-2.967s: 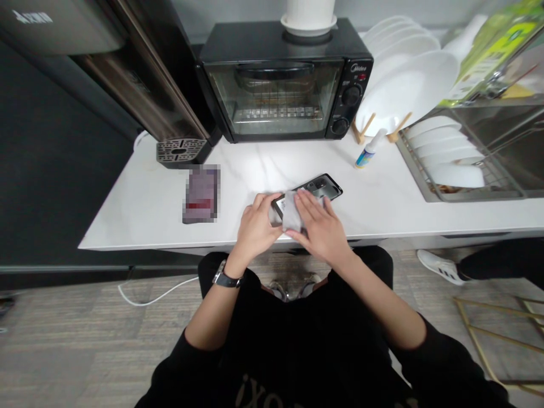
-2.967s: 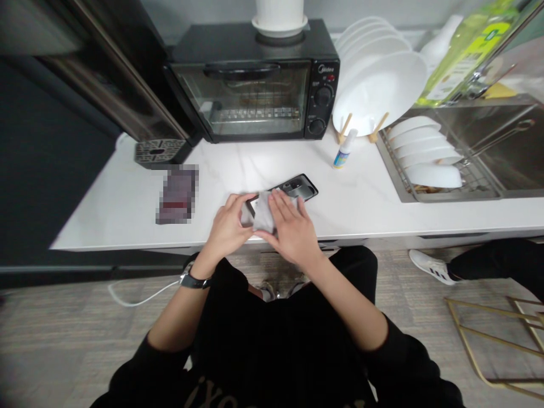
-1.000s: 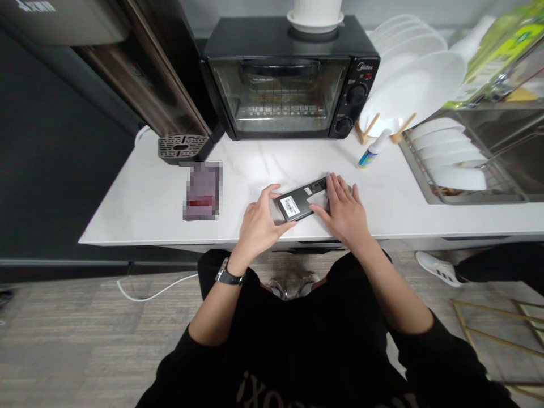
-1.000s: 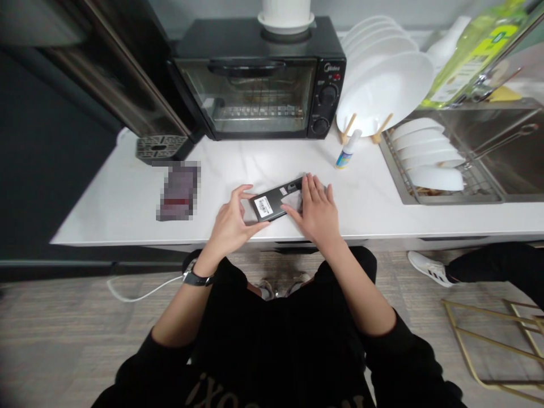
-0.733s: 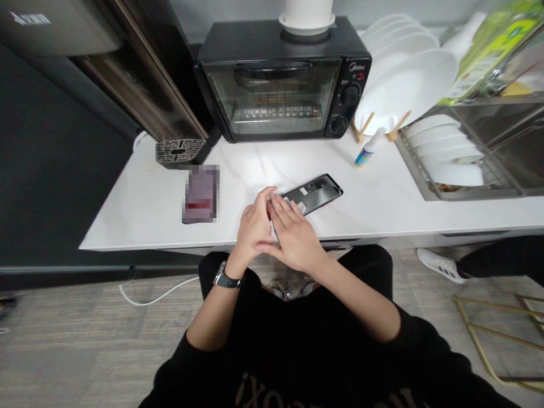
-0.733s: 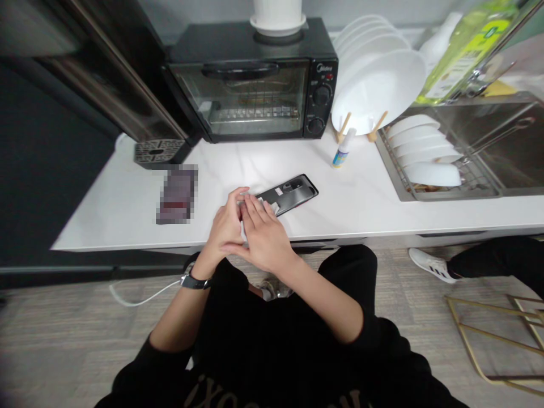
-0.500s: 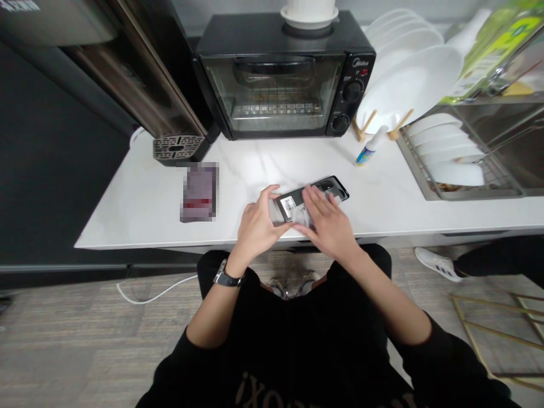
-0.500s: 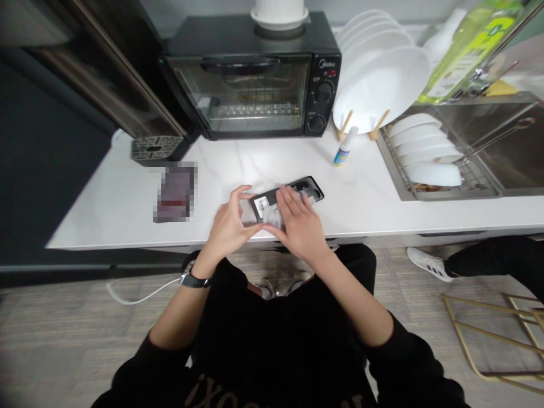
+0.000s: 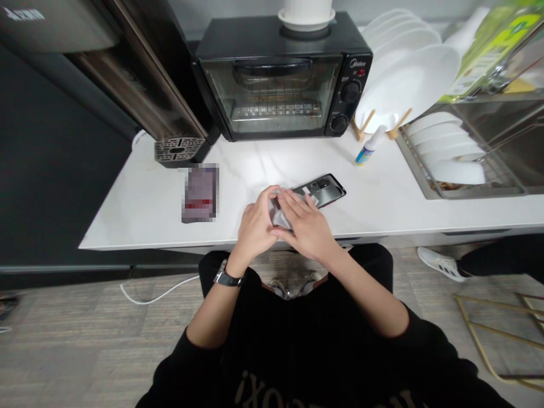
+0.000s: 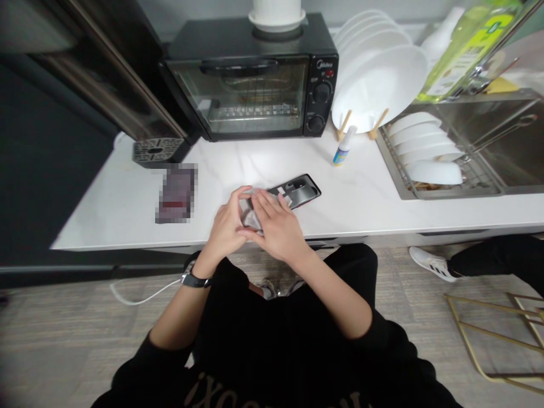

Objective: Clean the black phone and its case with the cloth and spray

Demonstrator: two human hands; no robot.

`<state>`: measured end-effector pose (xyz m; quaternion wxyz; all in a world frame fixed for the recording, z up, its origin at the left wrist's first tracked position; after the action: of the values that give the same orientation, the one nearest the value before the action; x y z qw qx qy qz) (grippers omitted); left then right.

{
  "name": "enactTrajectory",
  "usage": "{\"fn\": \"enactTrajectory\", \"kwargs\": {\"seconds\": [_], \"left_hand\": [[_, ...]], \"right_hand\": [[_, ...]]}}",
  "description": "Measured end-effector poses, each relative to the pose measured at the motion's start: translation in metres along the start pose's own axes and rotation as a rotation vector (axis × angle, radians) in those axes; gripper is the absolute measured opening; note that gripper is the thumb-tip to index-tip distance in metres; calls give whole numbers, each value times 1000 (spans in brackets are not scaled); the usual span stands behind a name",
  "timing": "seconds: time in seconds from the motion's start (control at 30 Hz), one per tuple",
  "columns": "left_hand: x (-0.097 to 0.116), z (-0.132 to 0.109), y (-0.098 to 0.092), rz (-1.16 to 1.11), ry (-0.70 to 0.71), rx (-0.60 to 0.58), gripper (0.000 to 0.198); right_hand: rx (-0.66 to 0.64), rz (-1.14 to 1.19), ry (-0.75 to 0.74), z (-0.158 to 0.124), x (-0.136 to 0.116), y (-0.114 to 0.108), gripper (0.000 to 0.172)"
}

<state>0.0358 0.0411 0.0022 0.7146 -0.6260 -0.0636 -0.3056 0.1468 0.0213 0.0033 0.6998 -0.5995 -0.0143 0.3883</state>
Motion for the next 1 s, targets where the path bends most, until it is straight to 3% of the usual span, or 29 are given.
{"fn": "enactTrajectory", "kwargs": {"seconds": [0.13,0.2,0.27,0.4,0.47,0.53,0.7,0.77,0.83,1.0], "left_hand": [[3,1,-2,13,-23,27,87],[3,1,-2,16,-33,31,89],[2,1,-2,15,-32,34,87],[1,-1,-1,21,29,39,81],[0,-2,-1,31,46,39,82],[-1,-2,0,32,37,32,85],[0,1,-1,27,-18,38,94],[1,1,-1,33,-18,42,94],[1,1,-1,36,-9,43,93],[-5,-1,3,72,28,41,82]], "right_hand": [[136,-94,213,4,72,-28,92],[163,-120,261,8,85,-33,99],[118,-109,193,13,68,-23,102],[-33,-18,-78,10,-4,10,96],[-54,0,-123,6,-16,14,94],[-35,-14,-84,6,-1,8,93],[119,-107,183,11,86,-28,99],[145,-119,222,13,95,-32,102],[124,-106,181,14,77,-24,104],[-4,36,-80,8,-15,15,99]]}}
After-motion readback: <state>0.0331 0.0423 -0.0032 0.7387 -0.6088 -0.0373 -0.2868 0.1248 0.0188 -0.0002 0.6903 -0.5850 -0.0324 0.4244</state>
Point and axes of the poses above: each hand's wrist, its own z-axis towards the middle knuckle, its own y-axis out of the palm, x = y × z, the point moved 9 cm from there along z, towards the middle knuckle, and after that the axes turned 7 degrees about z, right-handed, at the moved point
